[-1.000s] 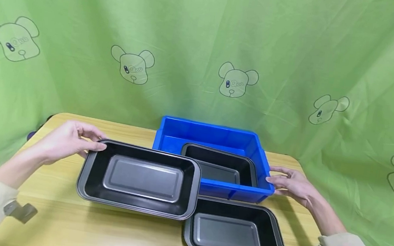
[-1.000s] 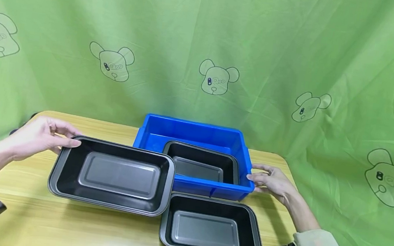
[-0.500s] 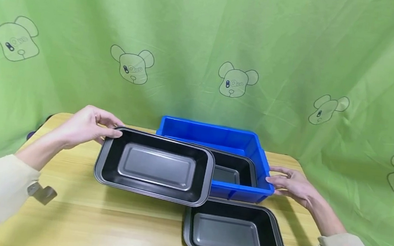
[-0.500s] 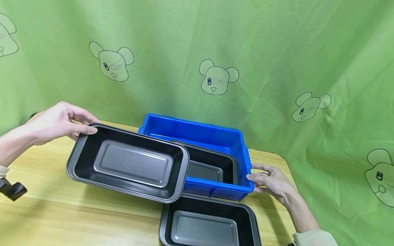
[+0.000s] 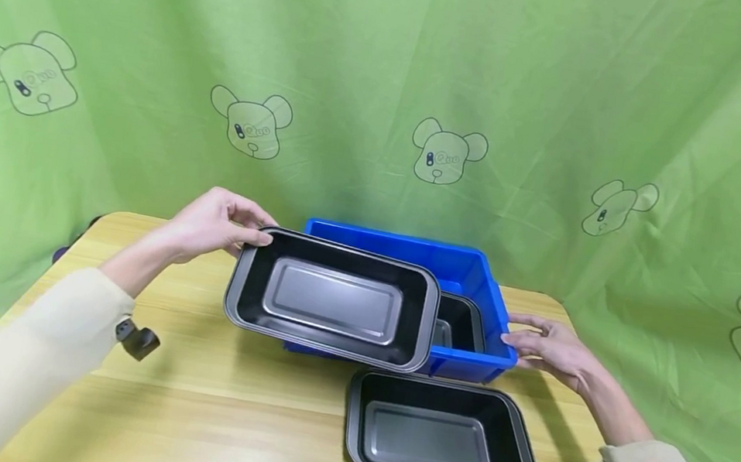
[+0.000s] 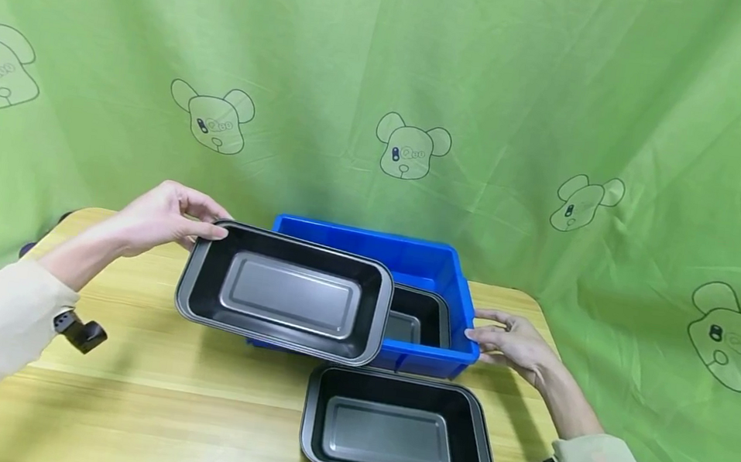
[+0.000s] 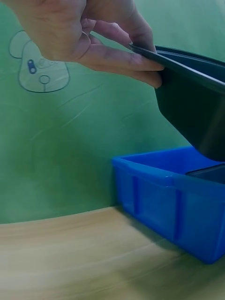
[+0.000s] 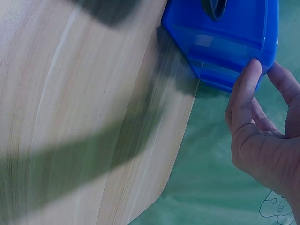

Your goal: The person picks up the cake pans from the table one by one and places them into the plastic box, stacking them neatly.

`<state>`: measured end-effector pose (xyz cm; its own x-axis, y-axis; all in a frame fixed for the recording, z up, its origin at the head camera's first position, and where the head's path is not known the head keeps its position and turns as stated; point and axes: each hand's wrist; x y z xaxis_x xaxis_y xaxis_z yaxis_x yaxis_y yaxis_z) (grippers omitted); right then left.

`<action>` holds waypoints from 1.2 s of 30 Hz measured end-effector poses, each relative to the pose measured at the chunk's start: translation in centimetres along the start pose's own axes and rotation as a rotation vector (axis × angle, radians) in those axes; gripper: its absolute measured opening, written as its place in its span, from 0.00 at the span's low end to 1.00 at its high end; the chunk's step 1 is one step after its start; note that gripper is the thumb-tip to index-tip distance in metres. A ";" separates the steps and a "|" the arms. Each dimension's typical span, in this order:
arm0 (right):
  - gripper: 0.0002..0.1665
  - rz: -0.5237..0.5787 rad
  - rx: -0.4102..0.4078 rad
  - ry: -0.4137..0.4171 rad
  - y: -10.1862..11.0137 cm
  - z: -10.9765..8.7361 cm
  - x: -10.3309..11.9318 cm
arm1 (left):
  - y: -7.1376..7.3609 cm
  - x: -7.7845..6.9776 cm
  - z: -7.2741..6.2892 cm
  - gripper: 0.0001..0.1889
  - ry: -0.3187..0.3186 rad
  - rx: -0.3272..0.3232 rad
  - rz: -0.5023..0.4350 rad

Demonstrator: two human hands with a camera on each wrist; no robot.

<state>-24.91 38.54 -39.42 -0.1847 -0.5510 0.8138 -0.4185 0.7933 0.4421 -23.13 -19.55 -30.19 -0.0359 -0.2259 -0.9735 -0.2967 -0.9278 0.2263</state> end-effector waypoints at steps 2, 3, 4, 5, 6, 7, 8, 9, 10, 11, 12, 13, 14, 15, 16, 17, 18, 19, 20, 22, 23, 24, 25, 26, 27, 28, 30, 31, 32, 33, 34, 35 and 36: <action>0.46 -0.002 0.001 0.002 0.0 0.0 0.0 | -0.3 0.0 0.6 0.18 -0.004 0.003 -0.007; 0.46 -0.002 0.000 0.002 0.0 0.1 0.0 | -0.5 0.0 0.9 0.17 -0.006 0.006 -0.012; 0.46 -0.004 0.000 0.002 0.0 0.1 0.1 | -0.7 0.1 1.2 0.17 -0.007 0.008 -0.017; 0.46 -0.006 -0.001 0.003 0.0 0.1 0.1 | -0.8 0.1 1.4 0.17 -0.008 0.011 -0.022; 0.46 -0.006 0.000 0.003 0.0 0.1 0.1 | -1.0 0.0 1.7 0.17 -0.010 0.014 -0.026; 0.46 -0.007 -0.001 0.002 0.0 0.1 0.1 | -1.1 0.0 1.9 0.17 -0.010 0.016 -0.031; 0.46 -0.006 -0.001 0.002 0.0 0.1 0.1 | -1.3 0.0 2.2 0.17 -0.011 0.017 -0.035; 0.46 -0.005 -0.002 0.002 0.0 0.1 0.2 | -1.5 0.0 2.4 0.17 -0.011 0.019 -0.041; 0.47 -0.005 0.000 0.002 -0.1 0.1 0.2 | -1.6 0.0 2.7 0.17 -0.012 0.020 -0.045; 0.47 -0.005 0.001 0.002 -0.1 0.1 0.2 | -1.8 0.0 2.9 0.17 -0.012 0.020 -0.050; 0.47 -0.006 0.001 0.002 -0.1 0.1 0.2 | -2.0 0.0 3.2 0.17 -0.012 0.020 -0.054; 0.47 -0.006 0.002 0.002 -0.1 0.1 0.2 | -2.1 0.0 3.5 0.17 -0.013 0.021 -0.058; 0.47 -0.008 0.003 0.003 -0.1 0.1 0.2 | -2.3 0.0 3.8 0.17 -0.013 0.022 -0.062; 0.47 -0.010 0.004 0.003 -0.1 0.1 0.2 | -2.5 0.1 4.0 0.17 -0.012 0.021 -0.067; 0.47 -0.011 0.005 0.005 -0.1 0.1 0.2 | -2.6 0.1 4.3 0.18 -0.010 0.019 -0.071; 0.47 -0.011 0.005 0.004 -0.1 0.1 0.2 | -2.8 0.1 4.5 0.18 -0.009 0.017 -0.074; 0.47 -0.010 0.006 0.004 -0.1 0.1 0.1 | -2.9 0.1 4.7 0.18 -0.008 0.017 -0.078; 0.46 -0.008 0.006 0.004 -0.1 0.1 0.1 | -3.1 0.0 4.9 0.18 -0.008 0.018 -0.082; 0.46 -0.008 0.007 0.004 -0.1 0.1 0.1 | -3.2 0.1 5.2 0.18 -0.006 0.016 -0.087; 0.46 -0.007 0.007 0.003 -0.1 0.2 0.1 | -3.5 0.0 5.6 0.18 -0.003 0.018 -0.093; 0.46 -0.008 0.007 0.001 -0.1 0.2 0.1 | -3.7 0.0 5.8 0.18 -0.001 0.020 -0.095; 0.47 -0.009 0.008 0.001 -0.1 0.2 0.1 | -3.8 0.0 6.0 0.18 0.001 0.022 -0.097; 0.47 -0.010 0.007 0.001 -0.1 0.2 0.1 | -4.0 0.0 6.2 0.18 0.004 0.023 -0.098; 0.47 -0.012 0.007 0.000 -0.1 0.2 0.1 | -4.2 0.0 6.4 0.18 0.008 0.023 -0.099; 0.47 -0.012 0.007 -0.002 0.0 0.2 0.1 | -4.3 -0.1 6.6 0.18 0.011 0.023 -0.098; 0.47 -0.011 0.008 -0.004 0.0 0.1 0.2 | -4.5 -0.1 6.8 0.17 0.016 0.023 -0.098; 0.48 -0.012 0.008 -0.006 0.0 0.1 0.2 | -4.9 -0.1 7.2 0.18 0.020 0.022 -0.095; 0.48 -0.011 0.006 -0.008 0.0 0.1 0.2 | -5.1 0.0 7.4 0.18 0.022 0.022 -0.093; 0.48 -0.012 0.006 -0.009 0.0 0.1 0.2 | -5.3 0.0 7.7 0.18 0.024 0.022 -0.093; 0.48 -0.011 0.006 -0.011 0.0 0.1 0.2 | -5.5 0.1 7.9 0.18 0.026 0.024 -0.096; 0.48 -0.011 0.006 -0.011 0.0 0.1 0.2 | -5.8 0.2 8.1 0.18 0.027 0.027 -0.100; 0.48 -0.011 0.006 -0.012 0.0 0.1 0.2 | -6.0 0.2 8.3 0.17 0.026 0.029 -0.103; 0.48 -0.010 0.007 -0.013 0.0 0.1 0.2 | -6.2 0.3 8.5 0.17 0.026 0.031 -0.107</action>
Point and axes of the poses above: each hand's wrist, its own z-axis towards the middle knuckle, its own y-axis out of the back of the hand, x = y × z, and after that the axes turned 11 degrees about -z, right-handed
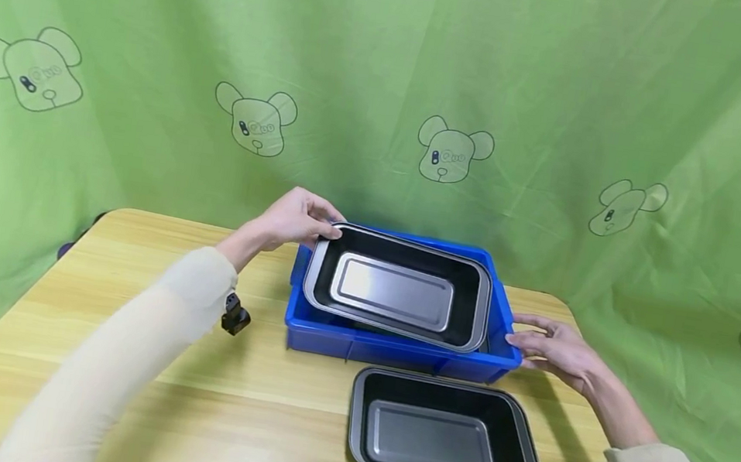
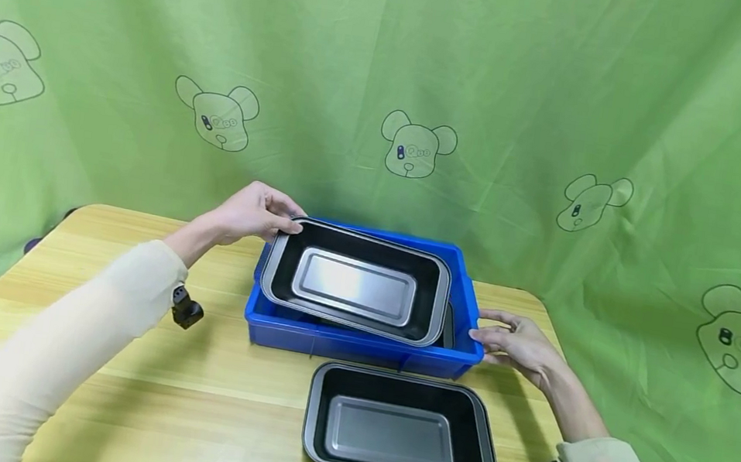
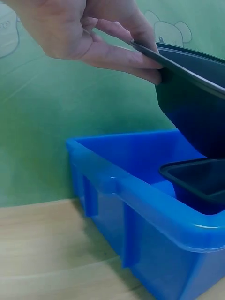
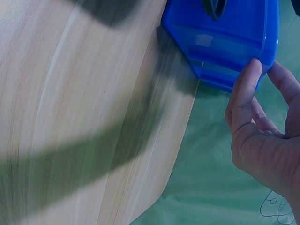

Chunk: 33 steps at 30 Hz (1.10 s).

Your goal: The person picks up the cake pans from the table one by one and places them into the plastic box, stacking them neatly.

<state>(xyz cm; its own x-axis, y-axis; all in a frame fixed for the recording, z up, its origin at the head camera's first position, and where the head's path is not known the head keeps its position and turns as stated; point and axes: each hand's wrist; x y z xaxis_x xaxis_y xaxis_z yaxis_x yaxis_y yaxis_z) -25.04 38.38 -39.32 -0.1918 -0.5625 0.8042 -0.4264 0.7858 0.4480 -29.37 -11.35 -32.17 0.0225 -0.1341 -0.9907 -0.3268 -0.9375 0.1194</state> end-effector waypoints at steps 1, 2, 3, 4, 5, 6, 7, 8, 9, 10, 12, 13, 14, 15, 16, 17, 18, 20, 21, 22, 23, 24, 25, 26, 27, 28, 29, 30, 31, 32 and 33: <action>0.48 0.001 -0.001 -0.002 0.0 0.0 0.0 | -0.2 0.1 0.2 0.17 -0.001 0.001 -0.005; 0.48 0.000 0.000 -0.001 0.0 0.0 0.0 | -0.4 0.3 0.4 0.17 -0.001 0.001 -0.010; 0.47 0.001 0.000 -0.001 0.0 0.0 0.0 | -0.6 0.4 0.6 0.16 -0.001 0.001 -0.015; 0.47 0.001 0.001 0.001 0.0 0.0 0.0 | -0.8 0.5 0.8 0.16 -0.001 0.000 -0.017; 0.47 0.004 0.000 0.000 0.1 0.0 -0.1 | -1.0 0.7 0.9 0.16 0.000 0.000 -0.020; 0.47 0.006 0.001 0.002 0.1 0.0 -0.1 | -1.2 0.8 1.1 0.16 0.001 -0.002 -0.021; 0.47 0.008 0.002 0.004 0.1 0.0 -0.1 | -1.3 1.0 1.2 0.16 0.003 -0.003 -0.024; 0.47 0.009 0.003 0.006 0.1 0.0 -0.1 | -1.5 1.2 1.4 0.16 0.005 -0.005 -0.026; 0.47 0.012 0.003 0.007 0.1 0.0 -0.2 | -1.6 1.3 1.5 0.16 0.007 -0.007 -0.028; 0.47 0.013 0.004 0.008 0.1 0.0 -0.2 | -1.8 1.5 1.6 0.16 0.008 -0.010 -0.028; 0.47 0.014 0.004 0.010 0.1 0.0 -0.2 | -2.0 1.7 1.9 0.16 0.011 -0.014 -0.029; 0.47 0.013 0.004 0.010 0.1 0.0 -0.2 | -2.1 1.9 2.0 0.16 0.013 -0.014 -0.033; 0.47 0.014 0.003 0.011 0.1 0.0 -0.2 | -2.2 2.0 2.1 0.16 0.016 -0.014 -0.034; 0.47 0.013 0.003 0.012 0.1 0.0 -0.2 | -2.3 2.2 2.2 0.16 0.020 -0.012 -0.038; 0.47 0.012 0.002 0.012 0.1 0.0 -0.2 | -2.4 2.4 2.3 0.15 0.023 -0.012 -0.037; 0.47 0.011 0.001 0.013 0.0 0.0 -0.2 | -2.5 2.5 2.4 0.15 0.025 -0.012 -0.038; 0.47 0.010 0.001 0.013 0.0 0.0 -0.2 | -2.6 2.7 2.6 0.15 0.028 -0.013 -0.037; 0.47 0.009 0.001 0.012 0.0 0.1 -0.2 | -2.9 3.0 2.8 0.15 0.031 -0.018 -0.038; 0.47 0.009 0.000 0.012 0.0 0.1 -0.2 | -3.0 3.2 2.9 0.15 0.031 -0.023 -0.038; 0.47 0.008 0.000 0.011 0.0 0.1 -0.2 | -3.1 3.3 3.0 0.14 0.031 -0.026 -0.039; 0.47 0.007 0.000 0.012 0.1 0.1 -0.2 | -3.2 3.5 3.1 0.14 0.031 -0.028 -0.042; 0.47 0.006 -0.001 0.013 0.1 0.1 -0.3 | -3.3 3.6 3.1 0.14 0.032 -0.030 -0.045; 0.47 0.005 0.000 0.014 0.1 0.1 -0.3 | -3.4 3.7 3.2 0.14 0.034 -0.032 -0.051; 0.47 0.004 -0.002 0.014 0.1 0.0 -0.3 | -3.5 3.8 3.3 0.14 0.036 -0.035 -0.054; 0.48 0.005 -0.004 0.012 0.1 0.0 -0.3 | -3.6 4.0 3.3 0.14 0.038 -0.038 -0.058; 0.47 0.003 -0.005 0.013 0.1 0.0 -0.3 | -3.7 4.1 3.4 0.14 0.040 -0.041 -0.062; 0.48 -0.001 -0.005 0.016 0.1 0.0 -0.3 | -3.7 4.2 3.5 0.14 0.041 -0.045 -0.062; 0.48 0.001 -0.007 0.014 0.1 0.0 -0.2 | -3.8 4.3 3.6 0.14 0.042 -0.051 -0.063; 0.48 -0.002 -0.006 0.016 0.1 0.0 -0.2 | -3.9 4.4 3.7 0.14 0.042 -0.054 -0.062; 0.47 0.000 -0.009 0.012 0.1 0.0 -0.2 | -4.0 4.5 3.7 0.14 0.042 -0.057 -0.061; 0.47 0.001 -0.009 0.011 0.1 0.0 -0.2 | -4.1 4.6 3.8 0.14 0.041 -0.060 -0.060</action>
Point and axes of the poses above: each hand's wrist, its own z-axis towards the middle knuckle, its own y-axis out of the back of the hand, x = y × z, and after that the axes turned 11 degrees about -z, right-handed
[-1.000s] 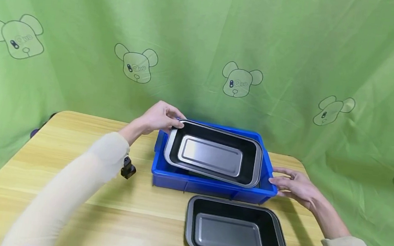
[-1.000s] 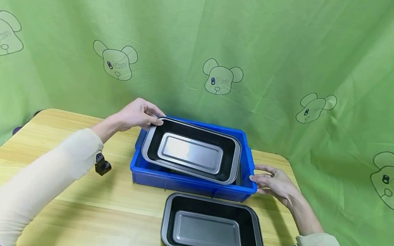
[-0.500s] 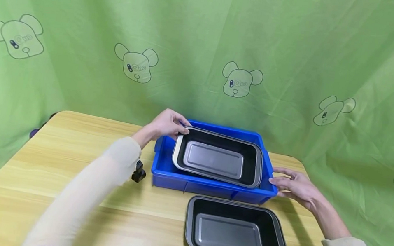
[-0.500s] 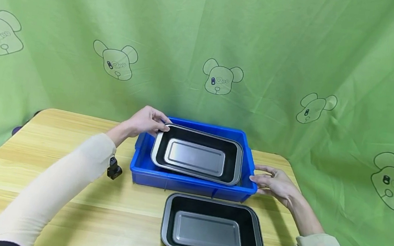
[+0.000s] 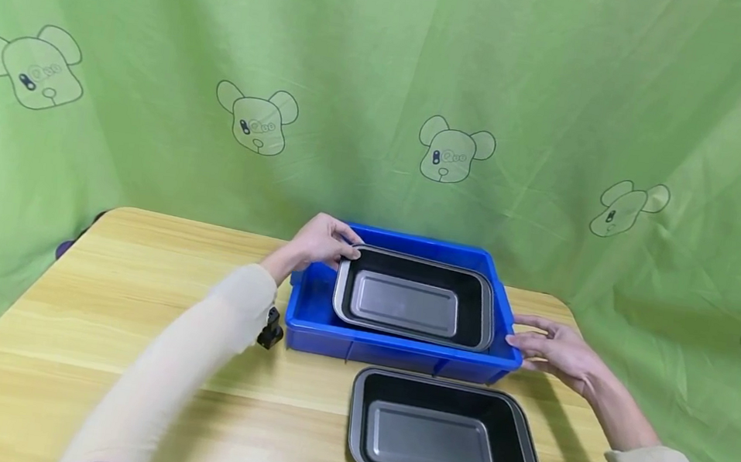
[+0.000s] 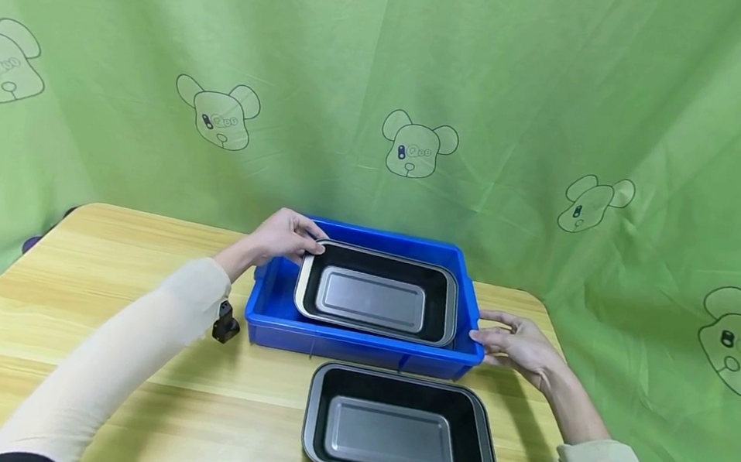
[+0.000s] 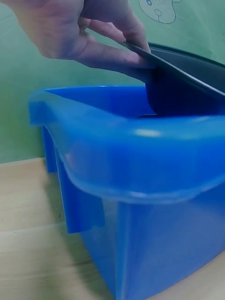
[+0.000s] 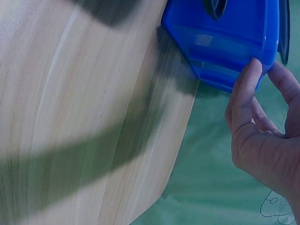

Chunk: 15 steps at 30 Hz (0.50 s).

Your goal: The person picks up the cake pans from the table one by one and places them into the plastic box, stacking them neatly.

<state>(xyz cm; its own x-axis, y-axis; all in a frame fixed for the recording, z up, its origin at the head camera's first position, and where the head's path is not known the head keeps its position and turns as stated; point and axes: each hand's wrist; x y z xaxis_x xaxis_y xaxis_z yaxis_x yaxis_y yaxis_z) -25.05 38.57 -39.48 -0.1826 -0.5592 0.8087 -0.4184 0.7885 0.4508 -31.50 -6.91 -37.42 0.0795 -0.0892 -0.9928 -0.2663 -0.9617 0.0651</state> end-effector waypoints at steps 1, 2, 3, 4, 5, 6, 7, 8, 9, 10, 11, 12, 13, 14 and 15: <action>0.47 0.000 0.000 0.000 0.0 0.0 0.0 | -0.1 0.1 0.0 0.14 -0.001 -0.003 0.001; 0.47 0.002 0.001 -0.002 0.0 0.0 0.0 | -0.2 0.1 0.1 0.14 0.000 -0.006 0.000; 0.47 0.008 -0.001 -0.006 0.0 0.0 0.0 | -0.4 0.2 0.1 0.14 0.000 -0.007 0.000; 0.47 0.005 0.004 0.000 0.0 0.0 -0.1 | -0.5 0.2 0.1 0.15 0.001 -0.007 -0.003; 0.47 0.011 0.000 -0.004 0.0 0.0 -0.1 | -0.6 0.2 0.1 0.15 0.001 -0.009 -0.001; 0.47 0.009 0.003 0.001 0.0 0.0 -0.1 | -0.8 0.2 0.1 0.15 0.003 -0.009 -0.002; 0.47 0.013 0.002 0.001 0.0 -0.1 -0.1 | -0.9 0.2 0.1 0.15 0.006 -0.009 -0.001; 0.48 0.012 0.003 0.002 0.0 -0.1 0.0 | -0.9 0.3 0.1 0.15 0.009 -0.009 0.003; 0.48 0.011 0.005 0.007 0.0 -0.1 0.0 | -1.1 0.3 0.1 0.15 0.011 -0.007 0.008; 0.48 0.008 0.006 0.008 0.0 -0.1 0.0 | -1.1 0.4 0.1 0.15 0.014 -0.005 0.014; 0.48 0.010 0.002 0.003 0.0 -0.1 0.1 | -1.2 0.4 0.1 0.15 0.016 -0.004 0.023; 0.48 0.008 0.002 0.003 0.0 -0.1 0.1 | -1.3 0.5 0.1 0.15 0.020 -0.002 0.027; 0.48 0.008 0.000 -0.001 0.0 -0.1 0.1 | -1.4 0.6 0.1 0.15 0.022 -0.001 0.037; 0.49 0.003 0.001 -0.001 0.0 -0.2 0.1 | -1.4 0.7 0.1 0.15 0.023 0.000 0.046; 0.49 0.000 0.001 -0.001 -0.1 -0.2 0.2 | -1.5 0.7 0.0 0.14 0.027 0.002 0.050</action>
Point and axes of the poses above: each hand's wrist, its own z-axis towards the middle knuckle, its own y-axis out of the back of the hand, x = y × z, and after that the axes turned 11 degrees about -z, right-handed
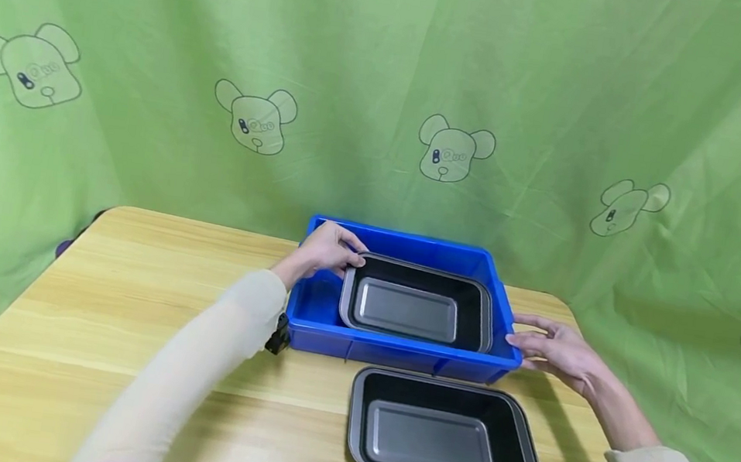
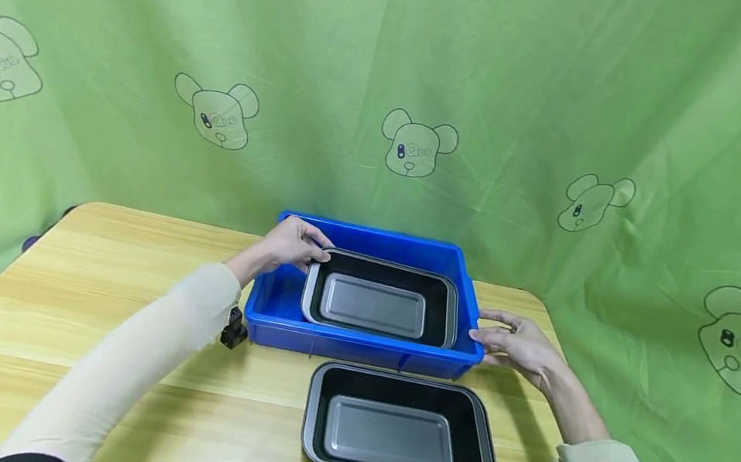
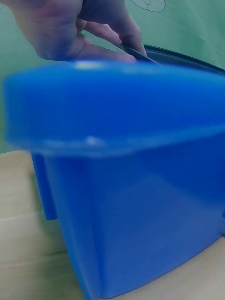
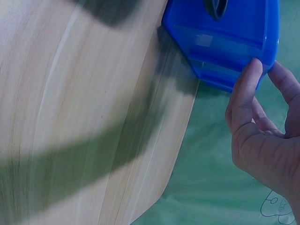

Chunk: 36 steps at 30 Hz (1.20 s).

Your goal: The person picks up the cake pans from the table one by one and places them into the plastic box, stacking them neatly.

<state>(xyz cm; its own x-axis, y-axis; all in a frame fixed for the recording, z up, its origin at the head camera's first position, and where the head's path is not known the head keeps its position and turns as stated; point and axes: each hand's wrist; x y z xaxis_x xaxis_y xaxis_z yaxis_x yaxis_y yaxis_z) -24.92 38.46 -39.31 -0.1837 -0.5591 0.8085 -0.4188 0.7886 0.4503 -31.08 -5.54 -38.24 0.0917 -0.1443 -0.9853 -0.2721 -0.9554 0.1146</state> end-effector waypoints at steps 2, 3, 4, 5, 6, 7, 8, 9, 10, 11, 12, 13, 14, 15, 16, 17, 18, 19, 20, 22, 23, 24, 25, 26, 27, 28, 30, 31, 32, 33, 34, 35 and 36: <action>0.49 -0.003 -0.004 -0.007 0.0 0.0 0.0 | -0.1 0.1 -0.1 0.14 0.008 0.000 0.012; 0.49 -0.004 -0.003 -0.007 0.0 0.0 0.0 | -0.1 0.2 -0.1 0.14 0.010 0.000 0.013; 0.49 -0.007 -0.001 -0.004 0.0 0.0 0.1 | -0.2 0.2 -0.2 0.14 0.013 -0.002 0.015; 0.49 -0.008 0.001 -0.002 0.0 0.0 0.1 | -0.2 0.3 -0.2 0.14 0.015 -0.003 0.019; 0.49 -0.005 -0.001 -0.004 0.0 0.1 0.1 | -0.2 0.3 -0.3 0.14 0.017 -0.004 0.020; 0.48 -0.005 0.000 -0.003 0.0 0.1 0.0 | -0.2 0.4 -0.3 0.14 0.018 -0.005 0.026; 0.48 -0.003 0.001 -0.001 0.0 0.1 0.0 | -0.2 0.4 -0.3 0.14 0.019 -0.005 0.028; 0.48 -0.001 0.004 0.003 0.0 0.1 0.0 | -0.3 0.5 -0.3 0.14 0.021 -0.005 0.031; 0.48 0.000 0.007 0.005 0.0 0.1 0.0 | -0.3 0.5 -0.3 0.14 0.026 -0.004 0.035; 0.48 0.004 0.007 0.003 0.0 0.1 0.0 | -0.3 0.6 -0.3 0.14 0.030 -0.003 0.039; 0.48 0.005 0.008 0.003 0.0 0.1 0.0 | -0.3 0.7 -0.3 0.14 0.035 -0.002 0.038; 0.48 0.004 0.010 0.005 0.0 0.2 0.0 | -0.3 0.8 -0.3 0.15 0.039 0.001 0.041; 0.48 0.005 0.010 0.005 -0.1 0.2 0.0 | -0.3 0.9 -0.3 0.15 0.044 0.004 0.043; 0.48 0.004 0.011 0.007 -0.1 0.2 0.0 | -0.3 0.9 -0.3 0.15 0.048 0.006 0.046; 0.48 0.004 0.012 0.007 -0.1 0.2 0.0 | -0.3 1.0 -0.3 0.15 0.050 0.008 0.049; 0.48 0.000 0.012 0.009 0.0 0.1 0.0 | -0.3 1.0 -0.3 0.15 0.052 0.011 0.052; 0.48 0.002 0.010 0.006 0.0 0.1 0.0 | -0.3 1.0 -0.3 0.15 0.056 0.015 0.054; 0.48 0.003 0.009 0.004 0.0 0.1 0.0 | -0.3 1.1 -0.3 0.15 0.059 0.019 0.057; 0.48 0.003 0.009 0.002 0.0 0.1 0.0 | -0.2 1.1 -0.3 0.15 0.062 0.020 0.060; 0.48 0.000 0.007 0.000 0.0 0.0 0.0 | -0.2 1.1 -0.3 0.15 0.065 0.023 0.065; 0.49 -0.001 0.005 -0.003 0.0 0.0 0.0 | -0.3 1.1 -0.3 0.15 0.066 0.026 0.072; 0.48 0.001 0.003 -0.007 0.0 0.0 0.0 | -0.3 1.1 -0.3 0.16 0.067 0.027 0.078; 0.49 -0.004 0.004 -0.003 0.0 0.0 0.0 | -0.3 1.1 -0.3 0.16 0.067 0.027 0.087; 0.49 -0.008 0.006 0.000 0.0 0.0 0.1 | -0.3 1.1 -0.3 0.16 0.068 0.027 0.096; 0.49 -0.010 0.008 0.003 -0.1 0.0 0.1 | -0.3 1.1 -0.3 0.16 0.069 0.026 0.105; 0.48 -0.009 0.009 0.003 -0.1 0.0 0.0 | -0.3 1.1 -0.3 0.16 0.071 0.025 0.116; 0.48 -0.010 0.013 0.004 -0.1 0.0 0.0 | -0.3 1.1 -0.3 0.16 0.076 0.021 0.133; 0.48 -0.011 0.015 0.005 -0.1 0.1 0.0 | -0.4 1.1 -0.3 0.16 0.076 0.019 0.140; 0.48 -0.009 0.015 0.004 -0.1 0.1 0.0 | -0.4 1.2 -0.3 0.16 0.080 0.017 0.145; 0.48 -0.008 0.014 0.004 -0.1 0.1 0.0 | -0.4 1.2 -0.2 0.16 0.081 0.014 0.150; 0.47 -0.006 0.014 0.004 -0.1 0.1 0.0 | -0.5 1.2 -0.2 0.16 0.083 0.013 0.154; 0.47 -0.006 0.014 0.005 0.0 0.1 0.0 | -0.5 1.1 -0.2 0.16 0.085 0.012 0.157; 0.47 -0.007 0.014 0.006 0.0 0.1 0.0 | -0.5 1.1 -0.3 0.16 0.089 0.010 0.155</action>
<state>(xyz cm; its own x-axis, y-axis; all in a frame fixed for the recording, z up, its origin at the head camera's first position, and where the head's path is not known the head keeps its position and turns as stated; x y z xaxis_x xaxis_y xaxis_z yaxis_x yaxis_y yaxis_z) -24.98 38.45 -39.36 -0.1756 -0.5631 0.8075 -0.4328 0.7809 0.4504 -30.58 -5.28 -39.33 0.1323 -0.3126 -0.9406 -0.2993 -0.9173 0.2628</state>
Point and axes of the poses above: each hand's wrist, its own z-axis towards the middle knuckle, its own y-axis out of the back of the hand, x = y × z, and after that the axes turned 11 degrees about -z, right-handed
